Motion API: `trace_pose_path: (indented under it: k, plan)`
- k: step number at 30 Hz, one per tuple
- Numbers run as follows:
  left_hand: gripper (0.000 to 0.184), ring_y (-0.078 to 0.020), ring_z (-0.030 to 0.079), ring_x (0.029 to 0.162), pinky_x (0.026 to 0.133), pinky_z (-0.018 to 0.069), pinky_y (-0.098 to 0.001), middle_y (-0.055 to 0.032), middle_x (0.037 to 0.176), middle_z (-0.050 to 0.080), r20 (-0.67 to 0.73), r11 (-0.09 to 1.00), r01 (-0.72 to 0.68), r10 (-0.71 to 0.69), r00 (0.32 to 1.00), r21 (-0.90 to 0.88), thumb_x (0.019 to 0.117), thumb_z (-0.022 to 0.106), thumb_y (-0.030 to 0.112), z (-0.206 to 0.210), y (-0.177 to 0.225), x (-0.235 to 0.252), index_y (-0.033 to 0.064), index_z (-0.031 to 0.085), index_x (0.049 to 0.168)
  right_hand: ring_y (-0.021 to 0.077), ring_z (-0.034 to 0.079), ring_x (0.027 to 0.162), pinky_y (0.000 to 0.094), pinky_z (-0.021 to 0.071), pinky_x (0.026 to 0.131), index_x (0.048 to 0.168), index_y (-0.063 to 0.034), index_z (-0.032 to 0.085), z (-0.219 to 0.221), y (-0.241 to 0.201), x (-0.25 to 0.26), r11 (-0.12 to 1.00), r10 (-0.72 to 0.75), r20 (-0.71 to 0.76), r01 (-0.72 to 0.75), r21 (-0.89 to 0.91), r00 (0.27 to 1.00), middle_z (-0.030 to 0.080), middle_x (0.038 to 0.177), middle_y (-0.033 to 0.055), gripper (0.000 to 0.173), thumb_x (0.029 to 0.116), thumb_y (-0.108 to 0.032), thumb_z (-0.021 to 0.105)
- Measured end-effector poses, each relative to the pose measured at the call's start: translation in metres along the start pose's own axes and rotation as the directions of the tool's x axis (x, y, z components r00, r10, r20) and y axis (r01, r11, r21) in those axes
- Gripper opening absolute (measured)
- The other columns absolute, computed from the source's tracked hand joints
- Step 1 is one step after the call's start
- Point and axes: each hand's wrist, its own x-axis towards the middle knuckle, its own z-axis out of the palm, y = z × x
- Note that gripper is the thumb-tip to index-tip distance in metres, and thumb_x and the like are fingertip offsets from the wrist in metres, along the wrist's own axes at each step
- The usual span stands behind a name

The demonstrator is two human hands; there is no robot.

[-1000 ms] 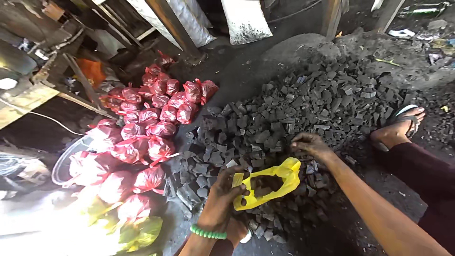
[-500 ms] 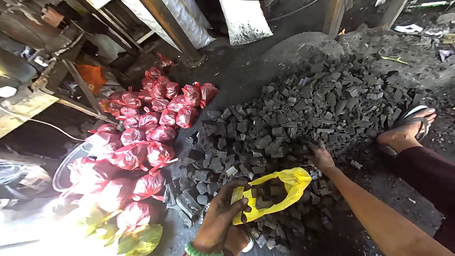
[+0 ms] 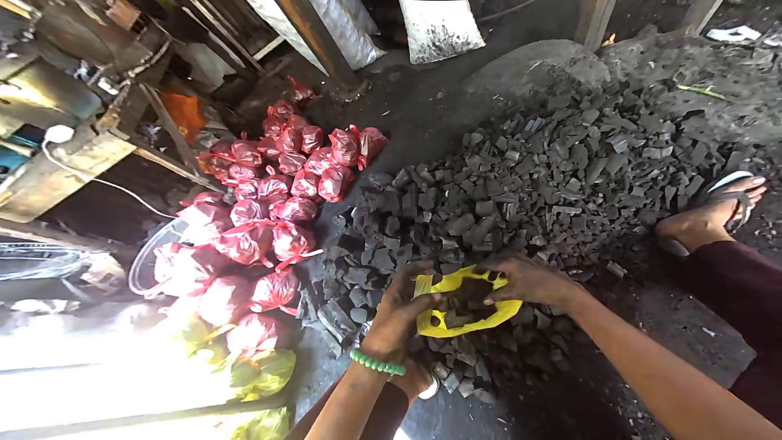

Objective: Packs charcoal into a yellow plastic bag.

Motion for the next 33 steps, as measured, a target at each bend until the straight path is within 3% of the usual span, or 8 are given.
trace_pose_path:
  k: [3,6,9,11,16,21,28,33]
  plan:
    - [0.053,-0.0145,0.065,0.069,0.059,0.0566,-0.0277,-0.0092,0.106,0.068,0.017,0.999,-0.034,0.034,0.999,-0.005,0.0884,0.058,-0.004,-0.003,-0.004,-0.001,0.0092,0.051,0.139,0.0197,0.068,0.096,0.0389,0.0571,0.088,0.121,0.0023,0.068,-0.009,0.028,0.001,0.99,0.032,-0.271,0.007,0.139,0.962,0.07,0.112,0.0148,0.026,0.0961,-0.005,0.067]
    - [0.054,-0.0135,0.067,0.07,0.058,0.0574,-0.0267,-0.0088,0.108,0.069,0.029,0.999,-0.048,0.049,0.998,-0.007,0.0841,0.059,0.0,-0.008,-0.009,-0.002,0.0076,0.052,0.138,0.0177,0.067,0.086,0.037,0.0582,0.08,0.118,0.0052,0.066,-0.036,0.085,-0.008,0.954,0.222,-0.547,-0.062,0.294,0.807,0.069,0.105,0.0155,0.021,0.099,-0.004,0.064]
    - [0.059,-0.0131,0.07,0.074,0.058,0.0592,-0.0265,-0.007,0.113,0.07,0.061,0.999,-0.051,0.051,0.997,-0.005,0.0823,0.064,0.006,-0.011,-0.01,-0.006,0.0052,0.047,0.139,0.0398,0.065,0.109,0.0567,0.0523,0.095,0.129,0.0058,0.062,-0.069,0.143,-0.018,0.918,0.386,-0.671,-0.336,0.211,0.633,0.064,0.124,0.0285,0.036,0.0962,-0.007,0.07]
    - [0.057,-0.012,0.07,0.077,0.06,0.0596,-0.027,-0.0041,0.115,0.07,0.099,0.999,-0.028,0.024,0.995,0.035,0.085,0.064,0.007,-0.013,-0.008,-0.011,0.0057,0.043,0.139,0.0506,0.051,0.132,0.0648,0.0423,0.108,0.142,0.0003,0.054,-0.092,0.169,-0.02,0.852,0.452,-0.683,-0.504,0.141,0.574,0.048,0.146,0.0343,0.053,0.0951,-0.015,0.074]
    - [0.054,-0.008,0.07,0.077,0.061,0.0583,-0.0245,-0.0017,0.124,0.068,0.161,0.996,-0.014,0.0,0.987,0.085,0.0889,0.058,0.0,-0.019,-0.005,-0.011,0.0061,0.039,0.14,0.0584,0.037,0.14,0.0719,0.037,0.108,0.153,-0.0162,0.046,-0.134,0.207,0.01,0.789,0.476,-0.601,-0.614,-0.031,0.642,0.029,0.16,0.0331,0.067,0.0952,-0.033,0.075]
    - [0.05,-0.0068,0.069,0.078,0.063,0.0588,-0.0245,0.0004,0.126,0.067,0.202,0.996,-0.032,0.015,0.979,0.08,0.0909,0.056,-0.001,-0.022,-0.005,-0.009,0.0064,0.041,0.138,0.0558,0.005,0.153,0.0828,0.0207,0.108,0.162,-0.0301,0.032,-0.107,0.203,0.031,0.704,0.563,-0.499,-0.699,-0.129,0.659,0.003,0.172,0.0215,0.094,0.085,-0.057,0.078]
    - [0.05,-0.0076,0.069,0.08,0.064,0.059,-0.0252,-0.0003,0.128,0.066,0.235,0.997,-0.038,0.02,0.972,0.073,0.0917,0.057,0.001,-0.021,-0.005,-0.009,0.0065,0.041,0.139,0.0545,0.014,0.152,0.0739,0.0421,0.102,0.158,-0.0273,0.039,-0.074,0.195,0.009,0.642,0.553,-0.45,-0.703,-0.306,0.701,0.023,0.166,0.0231,0.106,0.0702,-0.056,0.091]
    - [0.049,-0.0076,0.069,0.08,0.064,0.0586,-0.0248,-0.0012,0.129,0.065,0.209,0.994,-0.013,-0.011,0.978,0.111,0.0921,0.054,-0.002,-0.02,-0.002,-0.01,0.0058,0.041,0.139,0.0486,0.005,0.156,0.0734,0.0355,0.108,0.156,-0.0279,0.043,-0.047,0.187,0.005,0.581,0.555,-0.384,-0.674,-0.456,0.738,0.018,0.169,0.0201,0.097,0.0743,-0.049,0.09]
